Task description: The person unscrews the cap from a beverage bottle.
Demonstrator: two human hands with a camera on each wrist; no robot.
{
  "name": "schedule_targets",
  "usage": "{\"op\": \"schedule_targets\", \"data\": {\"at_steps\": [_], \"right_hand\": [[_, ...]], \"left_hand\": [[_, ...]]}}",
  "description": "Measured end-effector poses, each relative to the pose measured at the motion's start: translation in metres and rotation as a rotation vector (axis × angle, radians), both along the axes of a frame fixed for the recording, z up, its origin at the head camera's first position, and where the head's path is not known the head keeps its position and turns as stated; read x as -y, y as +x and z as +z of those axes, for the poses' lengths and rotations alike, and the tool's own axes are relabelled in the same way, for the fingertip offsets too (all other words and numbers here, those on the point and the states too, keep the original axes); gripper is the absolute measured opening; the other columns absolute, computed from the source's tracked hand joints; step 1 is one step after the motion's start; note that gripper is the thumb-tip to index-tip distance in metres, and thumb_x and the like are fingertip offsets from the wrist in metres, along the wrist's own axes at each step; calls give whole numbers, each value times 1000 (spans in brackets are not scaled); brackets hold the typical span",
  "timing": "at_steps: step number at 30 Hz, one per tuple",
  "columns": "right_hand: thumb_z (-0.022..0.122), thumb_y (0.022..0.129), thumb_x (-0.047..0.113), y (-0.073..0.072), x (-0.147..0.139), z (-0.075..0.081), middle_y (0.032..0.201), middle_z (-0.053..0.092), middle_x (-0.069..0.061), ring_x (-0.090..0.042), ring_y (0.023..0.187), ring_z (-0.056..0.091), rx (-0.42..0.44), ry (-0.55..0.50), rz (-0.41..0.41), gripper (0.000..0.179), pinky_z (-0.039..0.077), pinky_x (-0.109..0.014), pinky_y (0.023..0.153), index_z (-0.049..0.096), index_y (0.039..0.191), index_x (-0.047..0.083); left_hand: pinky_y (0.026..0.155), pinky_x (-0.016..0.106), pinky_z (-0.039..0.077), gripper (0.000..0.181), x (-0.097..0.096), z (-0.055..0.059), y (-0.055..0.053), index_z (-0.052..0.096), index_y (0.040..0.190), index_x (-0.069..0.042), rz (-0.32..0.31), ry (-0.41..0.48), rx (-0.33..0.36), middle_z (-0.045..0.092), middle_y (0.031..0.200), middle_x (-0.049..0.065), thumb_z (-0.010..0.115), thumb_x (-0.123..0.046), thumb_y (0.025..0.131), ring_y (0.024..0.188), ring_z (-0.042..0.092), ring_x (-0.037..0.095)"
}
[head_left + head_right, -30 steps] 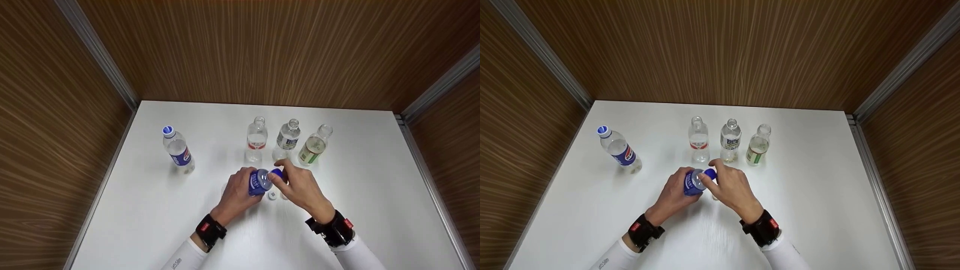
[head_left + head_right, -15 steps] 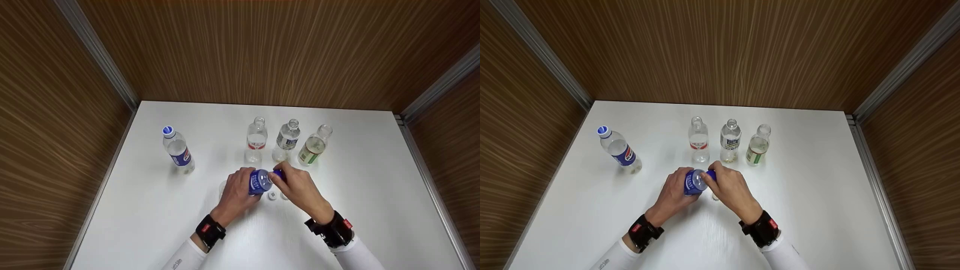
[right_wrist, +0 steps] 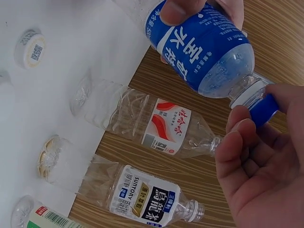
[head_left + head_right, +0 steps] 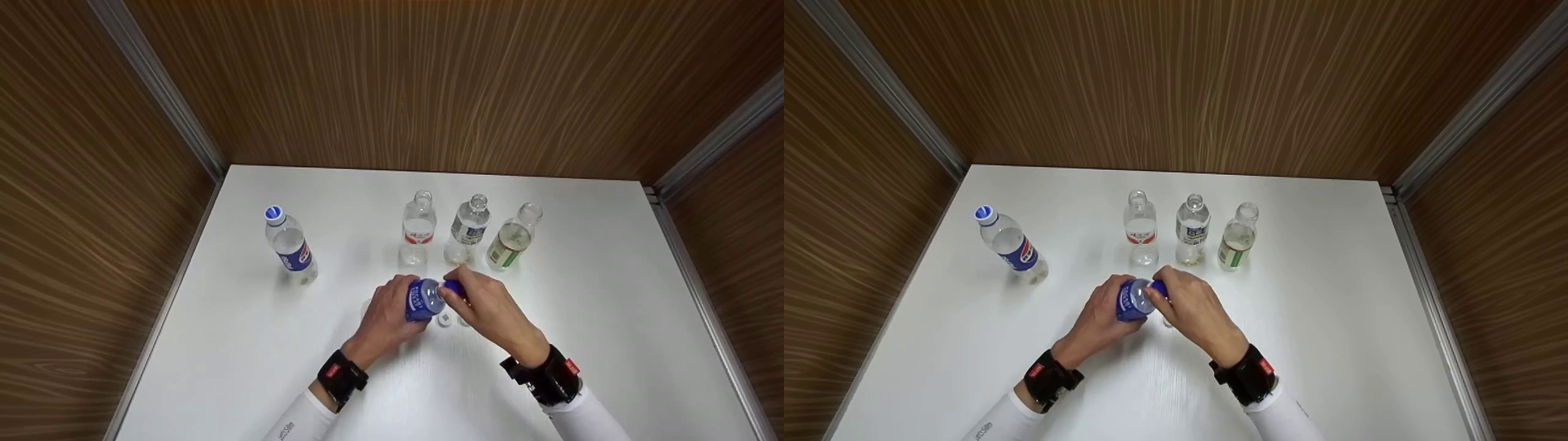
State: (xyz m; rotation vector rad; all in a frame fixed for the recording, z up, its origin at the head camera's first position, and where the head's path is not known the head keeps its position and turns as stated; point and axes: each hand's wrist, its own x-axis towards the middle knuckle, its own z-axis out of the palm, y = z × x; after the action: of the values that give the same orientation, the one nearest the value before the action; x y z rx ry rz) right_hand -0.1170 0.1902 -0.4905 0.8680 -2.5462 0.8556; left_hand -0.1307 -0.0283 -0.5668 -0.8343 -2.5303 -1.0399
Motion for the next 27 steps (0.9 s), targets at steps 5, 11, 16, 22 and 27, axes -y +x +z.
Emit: {"op": "schedule_targets", "data": {"at_steps": [5,11,16,22,27], "right_hand": [[72,99,16,0,-1,1,91,65,5,-5,77,59,23,-10,50,17,53,-27,65,61,110,8],[71,99,16,0,-2,1,96,65,6,-4,81,59,31,-4,82,16,53,-27,67,62,110,9],[72,98,14,0,-2,0,97,65,6,-4,84,59,13,1,100,17,54,-27,69,61,110,9],[71,99,19,0,-3,1,100,66,4,-5,87,64,66,-17,84,23,57,-28,72,61,116,7],[74,98,25,1,-3,2,84,63,7,-4,70,60,117,-54,-36,35,53,-26,60,61,123,5]], "left_hand": [[91,42,54,71,2,-1,-1,53,130,-5,-32,21,22,64,117,7,92,-27,74,104,64,21],[89,42,54,70,3,-3,-1,53,130,-6,-41,32,27,64,116,6,90,-27,74,102,64,20],[88,42,54,69,3,-3,-2,54,130,-6,-43,31,51,64,115,6,89,-28,74,102,63,20],[88,42,54,69,3,-3,-2,54,129,-5,-45,33,43,63,115,6,89,-27,74,101,64,20],[88,40,54,70,2,-1,-4,54,130,-6,3,-7,4,64,114,6,90,-29,74,100,64,20]]}}
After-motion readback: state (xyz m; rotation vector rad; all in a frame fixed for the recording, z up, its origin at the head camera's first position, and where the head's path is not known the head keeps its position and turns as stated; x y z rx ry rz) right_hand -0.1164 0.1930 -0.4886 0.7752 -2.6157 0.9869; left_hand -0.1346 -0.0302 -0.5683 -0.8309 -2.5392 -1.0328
